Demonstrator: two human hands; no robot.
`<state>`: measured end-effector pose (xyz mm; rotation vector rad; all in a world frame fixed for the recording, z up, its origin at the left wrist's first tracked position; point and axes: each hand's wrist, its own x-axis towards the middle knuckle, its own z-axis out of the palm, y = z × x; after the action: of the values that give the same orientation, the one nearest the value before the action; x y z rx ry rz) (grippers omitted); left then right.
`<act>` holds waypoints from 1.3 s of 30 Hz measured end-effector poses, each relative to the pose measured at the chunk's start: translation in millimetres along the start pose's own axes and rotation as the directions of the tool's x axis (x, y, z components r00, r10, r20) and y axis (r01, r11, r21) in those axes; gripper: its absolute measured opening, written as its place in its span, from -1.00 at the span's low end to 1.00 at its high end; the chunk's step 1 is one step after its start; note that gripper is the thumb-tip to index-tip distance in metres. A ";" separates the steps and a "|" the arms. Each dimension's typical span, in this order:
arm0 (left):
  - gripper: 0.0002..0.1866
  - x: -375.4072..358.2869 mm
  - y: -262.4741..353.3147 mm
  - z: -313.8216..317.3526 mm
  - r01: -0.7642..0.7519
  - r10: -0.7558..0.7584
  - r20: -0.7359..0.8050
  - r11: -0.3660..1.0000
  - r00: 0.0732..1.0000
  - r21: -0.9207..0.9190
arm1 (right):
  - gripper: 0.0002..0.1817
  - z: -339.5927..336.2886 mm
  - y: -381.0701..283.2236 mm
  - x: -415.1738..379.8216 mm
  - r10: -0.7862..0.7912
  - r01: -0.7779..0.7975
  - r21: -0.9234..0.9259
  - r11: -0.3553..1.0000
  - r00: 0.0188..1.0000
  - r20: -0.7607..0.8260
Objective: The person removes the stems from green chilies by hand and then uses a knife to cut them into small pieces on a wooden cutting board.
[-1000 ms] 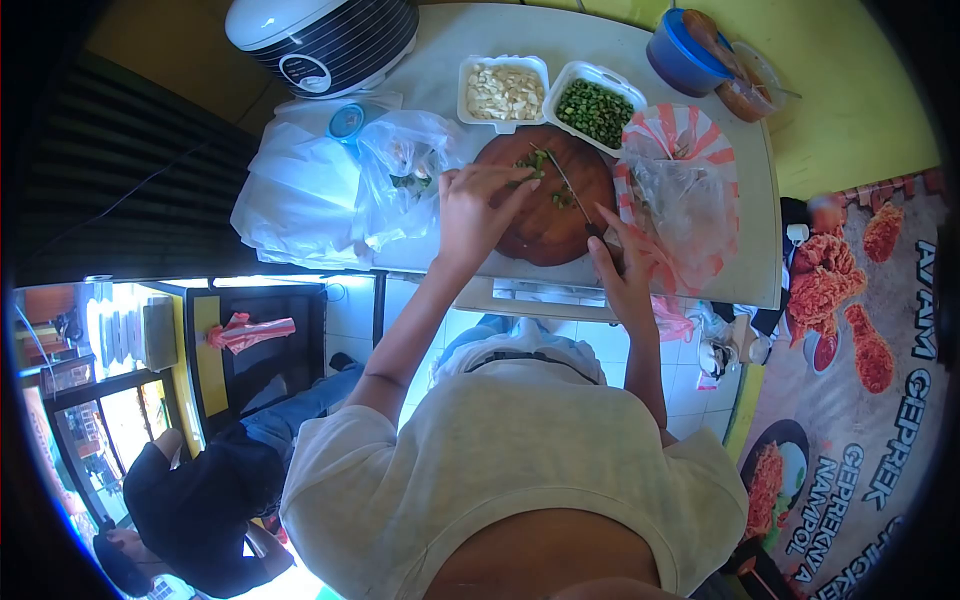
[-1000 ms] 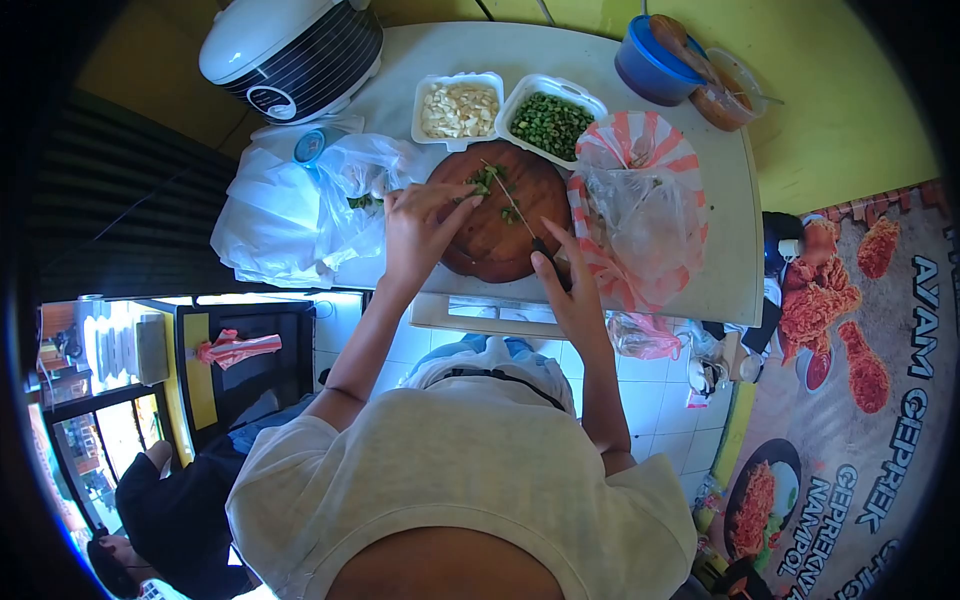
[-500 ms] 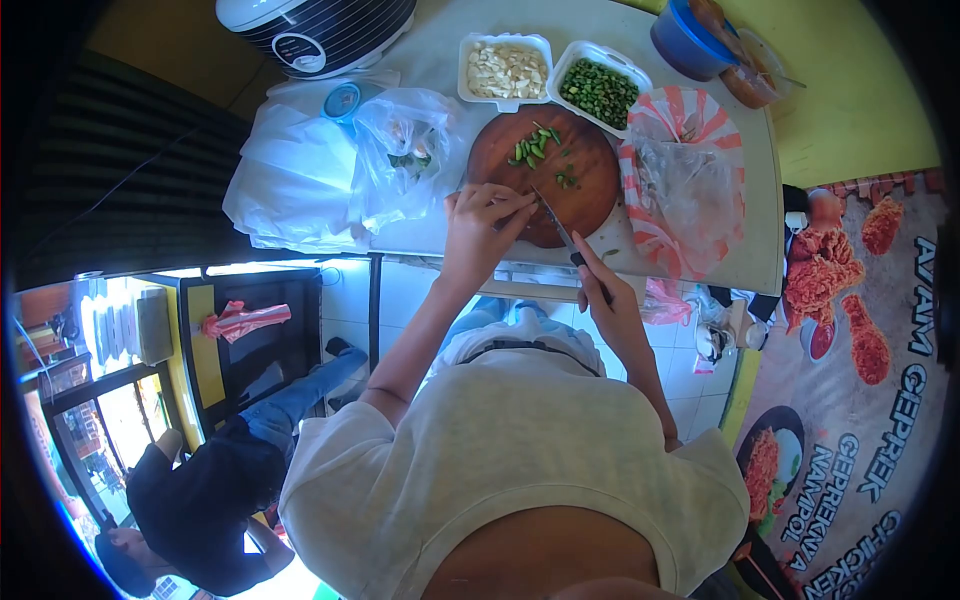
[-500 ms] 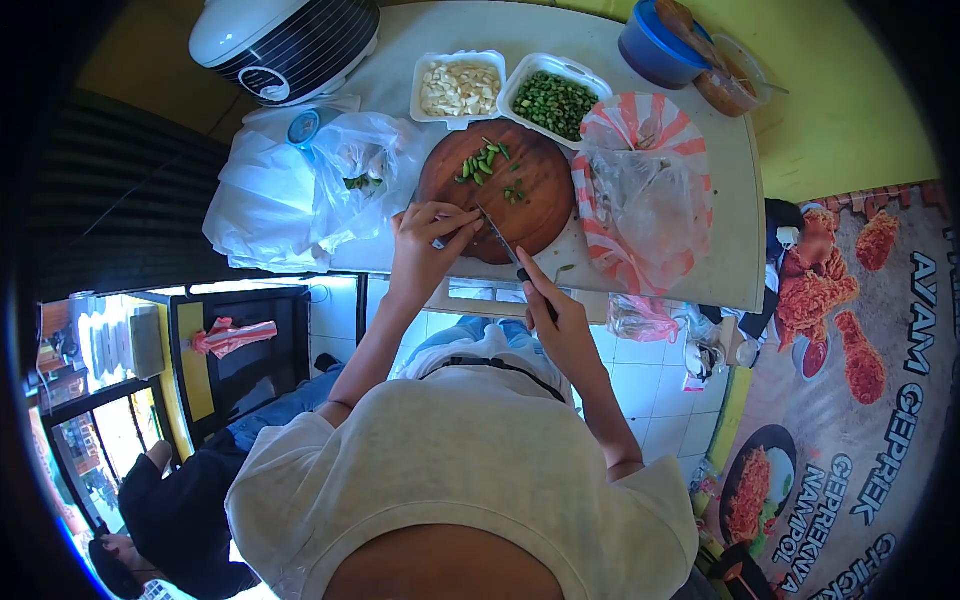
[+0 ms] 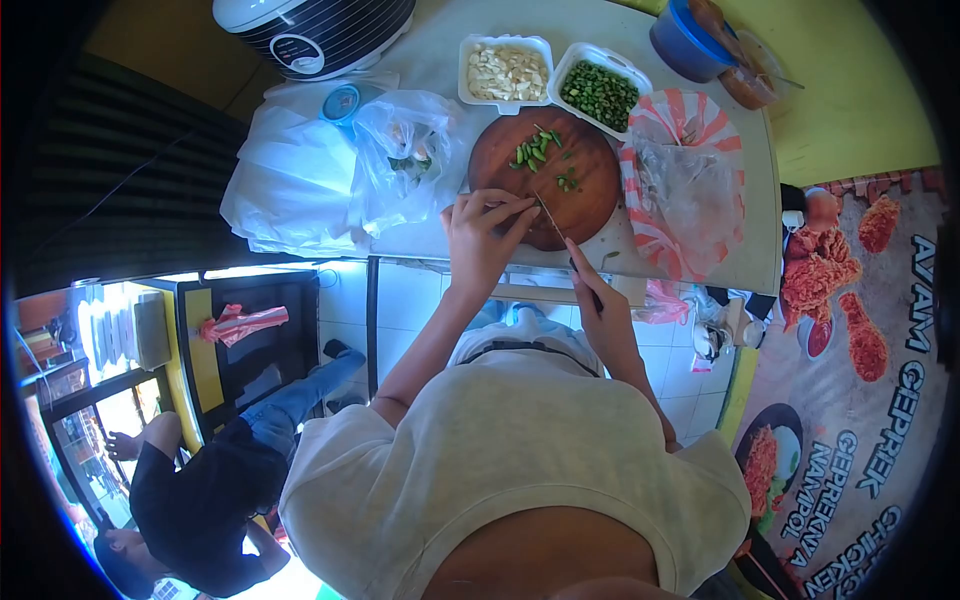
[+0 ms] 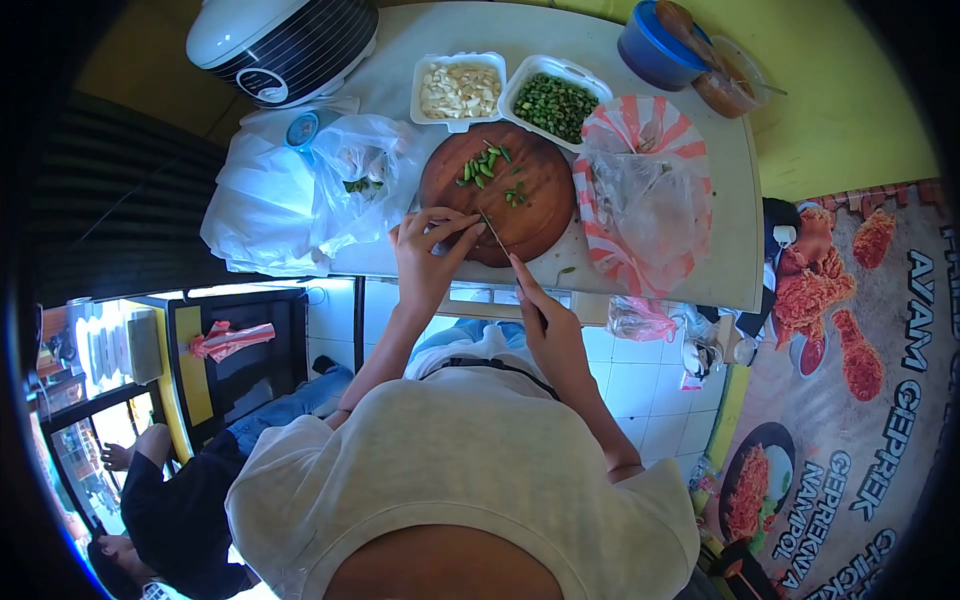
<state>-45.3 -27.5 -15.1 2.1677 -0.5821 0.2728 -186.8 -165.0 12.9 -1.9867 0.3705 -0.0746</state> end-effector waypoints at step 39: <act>-0.86 2.6 -9.3 -11.2 -0.091 0.089 0.041 0.994 0.995 0.060 | -0.54 -19.3 -1.3 23.7 -0.065 0.054 0.060 0.997 0.981 0.181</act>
<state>-38.3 -14.5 -13.7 2.2131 -0.7029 0.3022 -168.2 -188.2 19.7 -1.9322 0.1879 0.0596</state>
